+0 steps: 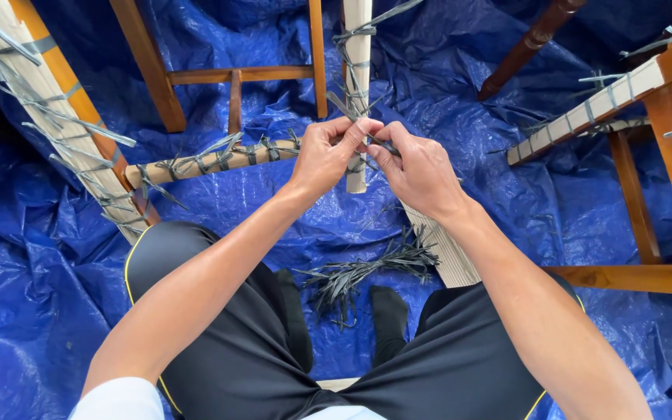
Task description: Weaving and tying plastic strips onto the rungs of wooden chair frames.
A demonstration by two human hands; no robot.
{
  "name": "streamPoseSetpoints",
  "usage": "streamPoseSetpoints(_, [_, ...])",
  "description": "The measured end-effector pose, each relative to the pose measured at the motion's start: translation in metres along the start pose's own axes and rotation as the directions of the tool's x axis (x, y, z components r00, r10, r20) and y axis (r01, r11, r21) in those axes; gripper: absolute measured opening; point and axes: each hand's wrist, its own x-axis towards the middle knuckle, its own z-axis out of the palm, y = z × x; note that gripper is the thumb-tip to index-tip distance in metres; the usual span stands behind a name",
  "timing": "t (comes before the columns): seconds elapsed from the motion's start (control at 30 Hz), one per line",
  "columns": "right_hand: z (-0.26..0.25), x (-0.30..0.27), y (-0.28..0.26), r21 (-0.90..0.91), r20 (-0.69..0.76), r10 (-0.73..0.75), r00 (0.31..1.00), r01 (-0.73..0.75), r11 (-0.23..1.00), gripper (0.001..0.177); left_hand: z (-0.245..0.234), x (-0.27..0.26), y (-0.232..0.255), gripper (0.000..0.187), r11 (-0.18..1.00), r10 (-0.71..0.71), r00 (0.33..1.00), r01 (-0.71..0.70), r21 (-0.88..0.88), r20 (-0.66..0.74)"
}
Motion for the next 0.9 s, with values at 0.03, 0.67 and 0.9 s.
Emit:
streamPoseSetpoints(0.03, [0.002,0.000,0.003,0.001,0.003,-0.002,1.000,0.002,1.000,0.021,-0.003,0.000,0.001,0.037,1.000,0.000,1.000,0.000,0.000,-0.004])
streamPoseSetpoints(0.67, [-0.013,-0.003,0.014,0.038,-0.166,-0.089,0.982,0.097,0.995,0.022,-0.048,0.004,0.034,0.040,0.977,-0.013,0.970,-0.040,-0.210,-0.244])
streamPoseSetpoints(0.9, [-0.028,-0.002,0.023,0.076,-0.313,-0.055,0.948,0.082,0.994,0.024,-0.065,0.014,0.033,0.038,0.987,0.062,0.946,-0.105,-0.120,-0.319])
